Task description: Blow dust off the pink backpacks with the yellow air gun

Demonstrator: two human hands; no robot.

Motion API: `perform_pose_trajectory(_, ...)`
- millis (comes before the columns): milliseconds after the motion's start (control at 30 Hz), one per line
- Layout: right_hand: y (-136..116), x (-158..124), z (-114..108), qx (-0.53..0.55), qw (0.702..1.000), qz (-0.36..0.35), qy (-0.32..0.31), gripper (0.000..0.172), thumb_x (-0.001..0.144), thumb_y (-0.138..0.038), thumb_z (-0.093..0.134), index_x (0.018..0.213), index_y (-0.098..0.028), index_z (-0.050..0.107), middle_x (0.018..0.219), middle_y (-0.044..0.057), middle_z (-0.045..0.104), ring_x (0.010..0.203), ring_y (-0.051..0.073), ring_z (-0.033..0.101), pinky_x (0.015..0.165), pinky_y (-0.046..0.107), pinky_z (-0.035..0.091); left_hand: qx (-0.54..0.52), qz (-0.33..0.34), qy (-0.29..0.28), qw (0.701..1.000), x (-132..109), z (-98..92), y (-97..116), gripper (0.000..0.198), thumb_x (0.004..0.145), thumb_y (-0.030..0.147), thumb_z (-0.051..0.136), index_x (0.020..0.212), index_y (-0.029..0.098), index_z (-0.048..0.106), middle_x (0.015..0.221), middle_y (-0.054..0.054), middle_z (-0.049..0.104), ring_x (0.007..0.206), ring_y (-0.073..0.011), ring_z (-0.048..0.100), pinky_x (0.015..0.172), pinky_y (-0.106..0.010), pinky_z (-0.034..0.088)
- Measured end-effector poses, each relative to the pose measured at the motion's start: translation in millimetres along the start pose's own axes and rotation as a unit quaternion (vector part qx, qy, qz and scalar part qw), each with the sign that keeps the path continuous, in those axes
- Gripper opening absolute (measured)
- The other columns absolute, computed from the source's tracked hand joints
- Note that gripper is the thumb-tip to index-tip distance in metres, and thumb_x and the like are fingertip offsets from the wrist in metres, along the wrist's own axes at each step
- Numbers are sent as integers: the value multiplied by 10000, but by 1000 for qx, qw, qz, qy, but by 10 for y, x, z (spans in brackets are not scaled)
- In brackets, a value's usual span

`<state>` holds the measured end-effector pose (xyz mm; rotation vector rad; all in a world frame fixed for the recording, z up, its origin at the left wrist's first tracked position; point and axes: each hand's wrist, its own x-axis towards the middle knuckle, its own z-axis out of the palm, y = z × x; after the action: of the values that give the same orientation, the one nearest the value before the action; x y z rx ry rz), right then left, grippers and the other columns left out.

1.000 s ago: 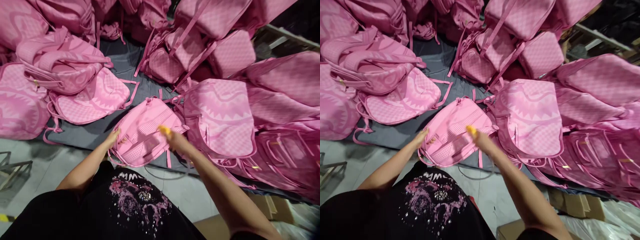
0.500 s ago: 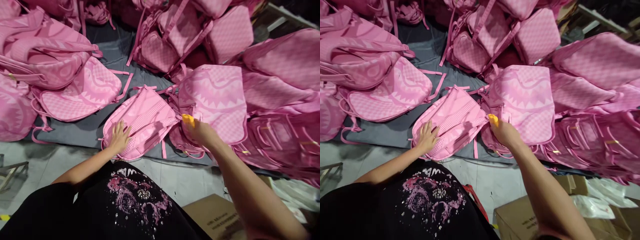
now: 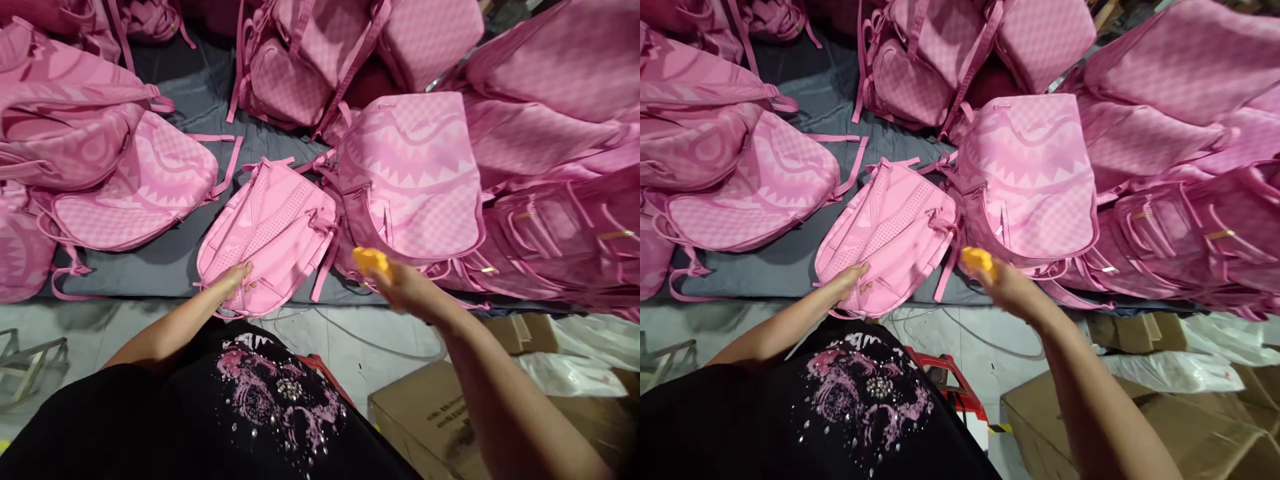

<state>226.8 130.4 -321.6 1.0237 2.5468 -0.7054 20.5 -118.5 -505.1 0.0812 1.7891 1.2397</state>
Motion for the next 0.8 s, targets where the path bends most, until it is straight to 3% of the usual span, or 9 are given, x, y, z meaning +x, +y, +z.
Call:
perform_pose_trajectory(67, -96, 17, 38, 2, 999, 3, -50, 371, 971, -382, 428, 1123, -106, 625, 571, 26, 603, 461, 141, 519, 500, 238, 379, 78, 78, 30, 993, -54, 125, 0, 431, 920, 449, 544, 1255, 186, 607, 1027, -121, 663, 828, -228, 671, 688, -316, 500)
perform_pose_trajectory(167, -171, -32, 159, -48, 997, 16, 57, 375, 958, -347, 461, 1213, -105, 593, 825, 123, 708, 667, 189, 628, 602, 255, 404, 327, 285, 11, 901, -210, 308, 65, 504, 883, 401, 614, 1368, 273, 565, 1174, -127, 601, 1097, -288, 592, 942, -407, 468)
perform_pose_trajectory(233, -151, -184, 361, -55, 998, 0, 43, 380, 955, -346, 463, 1226, -109, 586, 956, 165, 719, 777, 224, 658, 651, 273, 411, 411, 364, -8, 836, -315, 260, 147, 603, 845, 434, 664, 1416, 304, 521, 1310, -137, 520, 1239, -326, 497, 1062, -480, 389)
perform_pose_trajectory(300, -126, -430, 684, -44, 999, 13, -6, 378, 959, -374, 449, 1203, -122, 590, 944, 161, 726, 777, 244, 668, 640, 282, 403, 377, 402, 28, 834, -369, 29, 227, 602, 844, 471, 660, 1399, 275, 535, 1408, -136, 450, 1330, -333, 411, 1132, -504, 315)
perform_pose_trajectory(367, -159, -705, 1092, -23, 997, 73, -29, 359, 965, -394, 430, 1147, -137, 602, 876, 141, 730, 741, 250, 673, 610, 282, 389, 250, 363, 108, 891, -342, -308, 275, 475, 870, 440, 629, 1285, 210, 604, 1373, -131, 488, 1323, -306, 428, 1138, -470, 326)
perform_pose_trajectory(467, -359, -996, 1716, 14, 990, 125, -68, 327, 970, -382, 432, 1131, -151, 599, 866, 135, 737, 765, 254, 690, 613, 278, 385, -17, 145, 137, 980, -183, -741, 300, 192, 913, 316, 577, 984, 145, 627, 1085, -107, 611, 1119, -218, 583, 1011, -350, 463)
perform_pose_trajectory(567, -630, -1067, 2192, 3, 984, 165, -71, 338, 996, -389, 393, 1168, -152, 564, 915, 152, 738, 820, 272, 703, 616, 288, 367, -229, -37, 85, 969, -9, -897, 338, 142, 958, 243, 512, 858, 150, 549, 921, -82, 593, 914, -146, 625, 873, -267, 528)
perform_pose_trajectory(667, -816, -1012, 2475, -1, 980, 191, -62, 347, 1019, -401, 346, 1196, -164, 529, 913, 131, 737, 825, 264, 708, 620, 288, 360, -311, -76, 46, 946, 95, -875, 397, 173, 969, 276, 516, 832, 169, 516, 833, -41, 543, 714, -109, 576, 696, -223, 547)
perform_pose_trajectory(800, -975, -825, 2640, 20, 982, 185, -44, 336, 1024, -387, 351, 1189, -158, 533, 934, 126, 735, 843, 247, 703, 644, 279, 370, -305, -124, -56, 943, 162, -871, 417, 238, 961, 358, 530, 813, 171, 525, 740, -18, 536, 573, -91, 518, 501, -178, 482)
